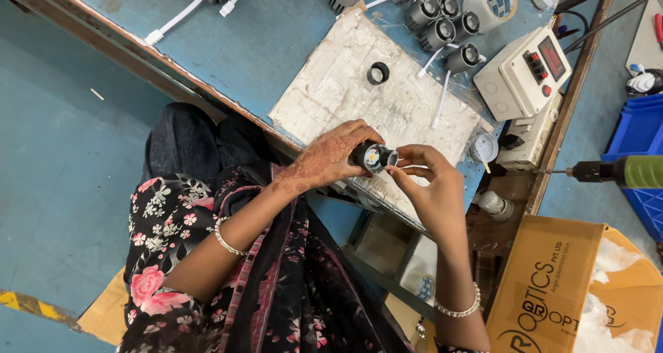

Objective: The person assembles small cylindrical electronic components by hand, inserting and rotating parts to secure them. The person then places the assembled units into a cardboard box and wraps some in plastic.

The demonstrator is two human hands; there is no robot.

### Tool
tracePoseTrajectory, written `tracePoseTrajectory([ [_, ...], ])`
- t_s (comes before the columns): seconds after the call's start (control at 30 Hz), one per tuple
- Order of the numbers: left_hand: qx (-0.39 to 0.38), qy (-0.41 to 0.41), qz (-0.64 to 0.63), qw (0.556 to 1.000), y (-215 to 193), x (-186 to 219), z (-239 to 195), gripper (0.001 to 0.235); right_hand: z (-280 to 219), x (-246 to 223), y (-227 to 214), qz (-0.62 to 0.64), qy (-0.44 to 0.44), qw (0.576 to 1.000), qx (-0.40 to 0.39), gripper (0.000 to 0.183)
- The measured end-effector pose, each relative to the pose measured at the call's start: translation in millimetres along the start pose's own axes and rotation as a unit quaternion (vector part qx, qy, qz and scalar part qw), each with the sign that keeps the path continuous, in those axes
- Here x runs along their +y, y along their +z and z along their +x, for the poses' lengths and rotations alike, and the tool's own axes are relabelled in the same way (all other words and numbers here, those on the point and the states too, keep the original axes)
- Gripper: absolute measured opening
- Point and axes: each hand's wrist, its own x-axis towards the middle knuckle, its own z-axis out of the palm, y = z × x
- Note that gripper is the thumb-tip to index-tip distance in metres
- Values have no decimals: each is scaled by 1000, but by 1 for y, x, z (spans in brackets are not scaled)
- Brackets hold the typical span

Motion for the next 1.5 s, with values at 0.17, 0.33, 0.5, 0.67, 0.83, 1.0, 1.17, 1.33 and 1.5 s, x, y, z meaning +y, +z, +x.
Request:
tracePoseTrajectory([
  [0.17,41,-3,31,999,8,-4,-4,49,-3,-11,20,-66,-28,996,53,30],
  [0.33,50,-4,65,997,15,-15,-4,52,-3,-12,34,-133,-86,984,77,30],
  [0.5,59,19,82,995,19,-23,-5,54,-6,-12,40,-160,-78,979,95,29],
  [0.67,63,15,83,994,20,-24,-5,53,-8,-15,46,-193,-79,972,110,30],
  [0.83,71,22,83,994,18,-21,-6,52,-6,-19,46,-207,-85,969,102,28],
  [1.0,59,37,75,995,15,-18,-7,51,-4,-23,46,-235,-111,962,85,21],
  [1.17,90,60,73,991,13,-16,-7,51,5,-23,39,-251,-153,955,39,21],
  [1.33,78,32,54,995,13,-15,-6,49,10,-20,32,-190,-138,972,18,23],
  [1.5,78,48,68,993,16,-20,-8,49,8,-15,38,-207,-138,968,37,21],
])
